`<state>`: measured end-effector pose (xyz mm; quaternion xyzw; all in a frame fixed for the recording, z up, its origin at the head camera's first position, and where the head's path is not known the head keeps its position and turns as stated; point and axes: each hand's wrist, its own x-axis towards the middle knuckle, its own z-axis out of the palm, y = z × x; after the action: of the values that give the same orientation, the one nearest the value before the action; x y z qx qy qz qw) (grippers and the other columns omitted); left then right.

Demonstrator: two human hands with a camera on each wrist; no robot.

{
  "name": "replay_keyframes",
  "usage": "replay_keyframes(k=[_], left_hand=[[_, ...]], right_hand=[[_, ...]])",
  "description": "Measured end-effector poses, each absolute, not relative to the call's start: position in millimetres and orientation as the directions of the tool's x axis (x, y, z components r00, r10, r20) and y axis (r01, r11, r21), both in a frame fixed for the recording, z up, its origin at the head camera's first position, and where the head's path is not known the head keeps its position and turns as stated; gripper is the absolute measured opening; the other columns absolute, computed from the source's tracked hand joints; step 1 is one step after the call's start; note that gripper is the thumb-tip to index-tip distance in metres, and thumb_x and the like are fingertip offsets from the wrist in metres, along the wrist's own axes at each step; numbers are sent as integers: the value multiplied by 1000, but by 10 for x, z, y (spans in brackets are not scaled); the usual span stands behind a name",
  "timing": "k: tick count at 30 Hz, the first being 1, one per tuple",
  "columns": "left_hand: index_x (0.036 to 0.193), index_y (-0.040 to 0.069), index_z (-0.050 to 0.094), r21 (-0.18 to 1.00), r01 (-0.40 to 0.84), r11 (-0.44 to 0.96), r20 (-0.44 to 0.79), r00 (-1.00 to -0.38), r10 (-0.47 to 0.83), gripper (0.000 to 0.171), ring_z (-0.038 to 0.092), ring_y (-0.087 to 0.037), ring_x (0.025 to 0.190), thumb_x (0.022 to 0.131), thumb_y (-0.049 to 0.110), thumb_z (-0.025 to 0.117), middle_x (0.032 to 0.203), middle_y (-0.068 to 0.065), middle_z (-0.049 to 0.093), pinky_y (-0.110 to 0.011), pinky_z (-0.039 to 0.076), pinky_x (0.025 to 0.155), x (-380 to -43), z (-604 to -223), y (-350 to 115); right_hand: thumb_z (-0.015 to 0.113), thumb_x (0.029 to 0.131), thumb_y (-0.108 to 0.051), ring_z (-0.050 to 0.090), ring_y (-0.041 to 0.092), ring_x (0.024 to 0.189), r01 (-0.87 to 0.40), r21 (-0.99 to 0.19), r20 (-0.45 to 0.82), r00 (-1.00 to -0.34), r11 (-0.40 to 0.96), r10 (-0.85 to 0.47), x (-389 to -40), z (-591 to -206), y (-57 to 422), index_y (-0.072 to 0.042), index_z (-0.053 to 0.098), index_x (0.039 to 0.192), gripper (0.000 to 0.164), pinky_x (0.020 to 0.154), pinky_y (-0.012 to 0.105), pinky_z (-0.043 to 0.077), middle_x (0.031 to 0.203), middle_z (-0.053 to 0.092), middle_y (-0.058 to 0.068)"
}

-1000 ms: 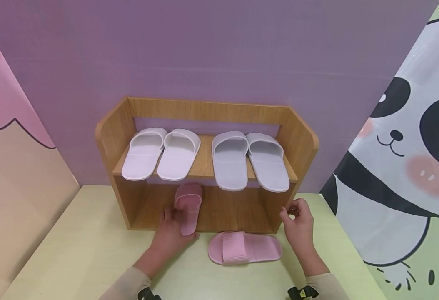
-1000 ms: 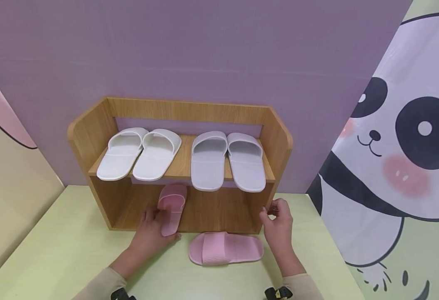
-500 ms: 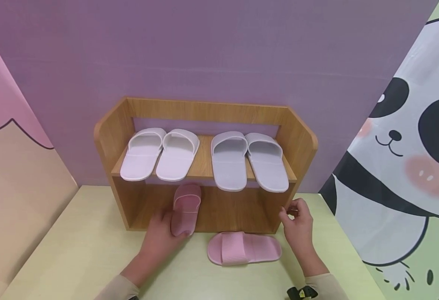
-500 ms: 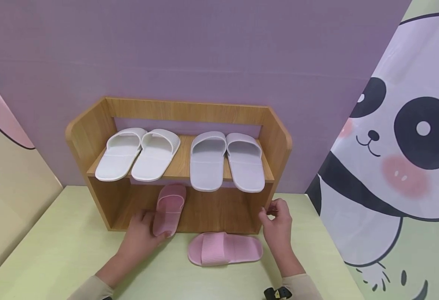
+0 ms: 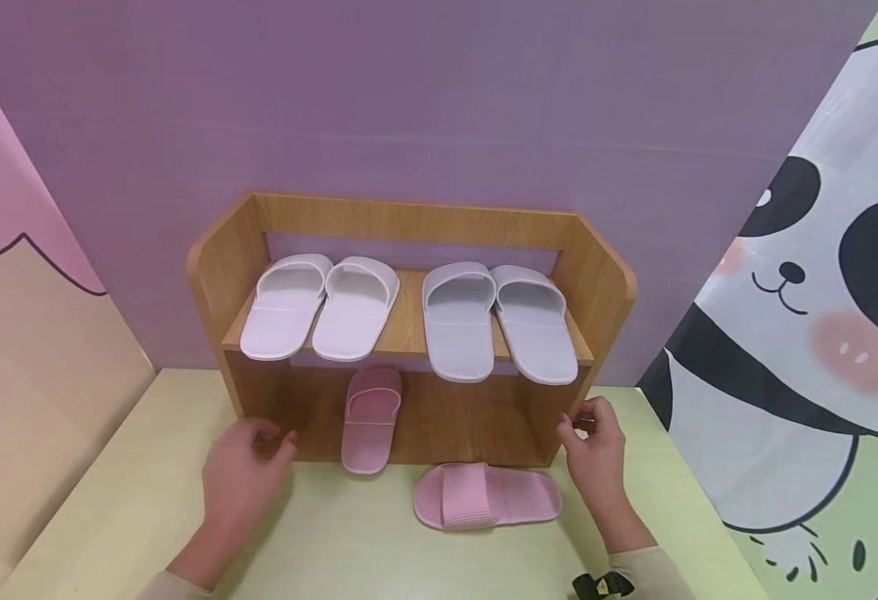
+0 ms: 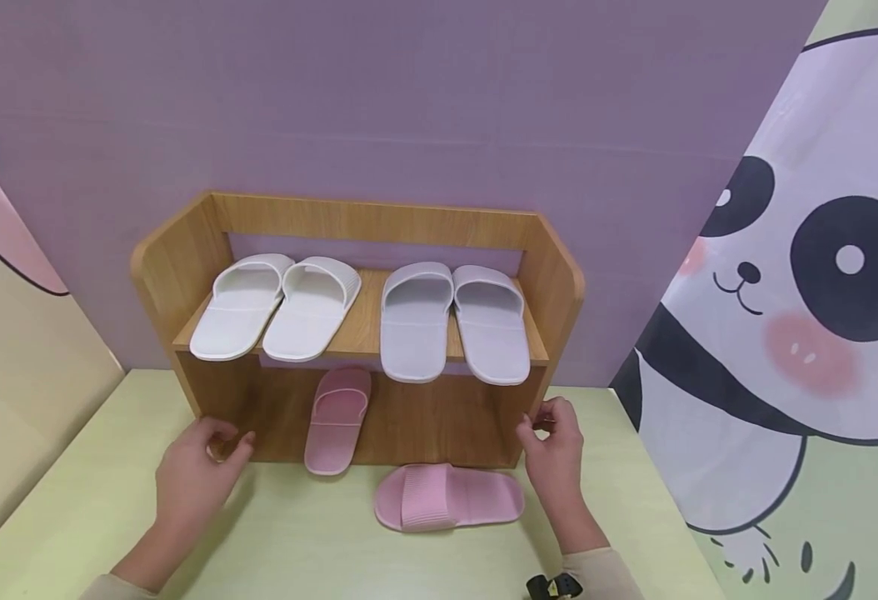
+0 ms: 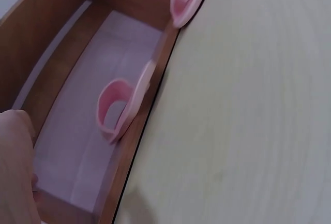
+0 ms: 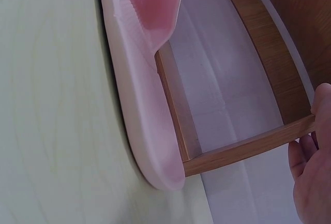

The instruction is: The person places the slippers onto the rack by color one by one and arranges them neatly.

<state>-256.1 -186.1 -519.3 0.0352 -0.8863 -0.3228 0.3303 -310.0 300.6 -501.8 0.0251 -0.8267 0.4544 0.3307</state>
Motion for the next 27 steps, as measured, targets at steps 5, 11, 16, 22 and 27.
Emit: replay_keyframes(k=[5, 11, 16, 22, 27], left_hand=[[85, 9, 64, 695, 106, 711, 529, -745, -407, 24, 60, -27, 84, 85, 28, 78, 84, -7, 65, -42, 40, 71, -2570, -5171, -2014], [103, 5, 54, 815, 98, 571, 445, -738, -508, 29, 53, -19, 87, 88, 21, 73, 97, -9, 57, -32, 39, 71, -2669, -5223, -2152], [115, 3, 52, 845, 144, 515, 428, -758, -492, 34, 53, -21, 92, 90, 15, 70, 106, -8, 55, -29, 42, 75, -2757, -5239, -2243], [122, 4, 56, 828, 193, 527, 456, -777, -433, 34, 57, -14, 95, 91, 12, 68, 110, -6, 60, -23, 51, 79, -2841, -5268, -2321], [115, 6, 62, 814, 229, 534, 486, -772, -410, 27, 60, -8, 89, 90, 12, 70, 103, -4, 67, -20, 54, 76, -2857, -5285, -2345]], right_hand=[[67, 89, 2, 58, 12, 93, -347, -733, 570, -782, 585, 251, -3093, -5006, 3005, -6, 56, 100, 19, 79, 18, 51, 99, 61, 0], [68, 88, 3, 58, 11, 92, -348, -738, 567, -784, 578, 253, -3091, -5000, 3000, -6, 56, 100, 19, 79, 19, 51, 99, 61, 1], [68, 88, 3, 58, 11, 91, -345, -736, 567, -784, 582, 253, -3094, -5007, 2998, -6, 55, 99, 19, 79, 20, 52, 98, 61, 1], [68, 89, 2, 58, 12, 92, -334, -738, 562, -785, 587, 260, -3077, -5000, 3001, -7, 56, 100, 19, 80, 21, 52, 99, 61, 1], [68, 88, 3, 58, 12, 91, -343, -732, 572, -779, 588, 257, -3077, -5004, 3006, -6, 55, 100, 19, 79, 19, 52, 98, 61, 1]])
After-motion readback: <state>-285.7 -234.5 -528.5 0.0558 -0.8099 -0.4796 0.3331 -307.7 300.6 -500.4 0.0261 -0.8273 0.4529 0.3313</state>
